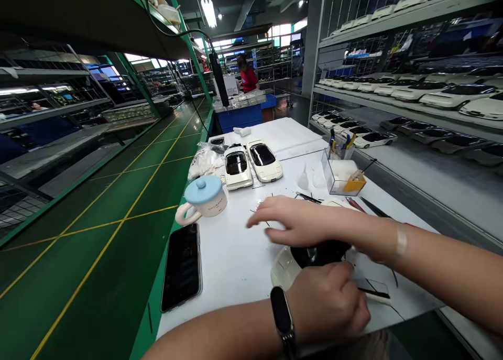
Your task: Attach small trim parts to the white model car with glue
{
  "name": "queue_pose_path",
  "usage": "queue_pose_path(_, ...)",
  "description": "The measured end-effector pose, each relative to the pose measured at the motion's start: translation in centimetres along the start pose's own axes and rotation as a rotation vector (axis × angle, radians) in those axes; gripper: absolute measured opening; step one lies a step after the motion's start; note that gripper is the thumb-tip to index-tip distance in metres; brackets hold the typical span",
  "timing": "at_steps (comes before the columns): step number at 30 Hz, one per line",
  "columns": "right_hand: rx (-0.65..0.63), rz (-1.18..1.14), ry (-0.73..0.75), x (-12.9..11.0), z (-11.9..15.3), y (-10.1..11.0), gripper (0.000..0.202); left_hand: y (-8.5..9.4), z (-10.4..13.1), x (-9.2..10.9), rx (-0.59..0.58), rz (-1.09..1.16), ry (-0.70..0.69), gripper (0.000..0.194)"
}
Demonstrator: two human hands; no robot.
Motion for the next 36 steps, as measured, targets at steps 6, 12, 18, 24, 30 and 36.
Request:
queue_pose_path(6, 0.459, 0.137, -0.457, 0.8, 18.2, 1.2, 0.028, 1.3, -0.6, -0.2, -0.089, 0.375, 0.295, 0.024)
queue_pose_path(12, 0.521, 0.340, -0.686, 1.6, 27.5, -4.0, 0.028, 2.1, -1.6, -0.4, -0.199, 0.762, 0.610, 0.036)
queue_pose_path(18, 0.454, 0.448, -0.693, 2.6, 27.0, -5.8, 0.028, 2.5, -2.0, -0.7, -0.244, 0.792, 0.693, 0.033)
queue_pose_path(24, 0.467, 0.477, -0.626, 3.3, 24.1, -4.5, 0.027, 3.0, -2.3, -0.8, -0.331, 0.723, 0.718, 0.033)
queue_pose_path(30, 0.367, 0.510, -0.516, 4.3, 22.5, -4.3, 0.023, 3.3, -2.4, -1.2, -0.359, 0.783, 0.784, 0.036)
queue_pose_path(36, 0.384, 0.517, -0.549, 4.7, 23.1, -4.2, 0.022, 3.7, -2.6, -1.1, -0.419, 0.717, 0.824, 0.035)
Point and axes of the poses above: each hand's wrist, its own z-axis away from the middle knuckle, its own y-axis out of the back of the hand, x = y × z, the point moved 1 cm from there along -z, towards the middle knuckle, and after that the axes turned 3 degrees about z, right-handed, at the moved point
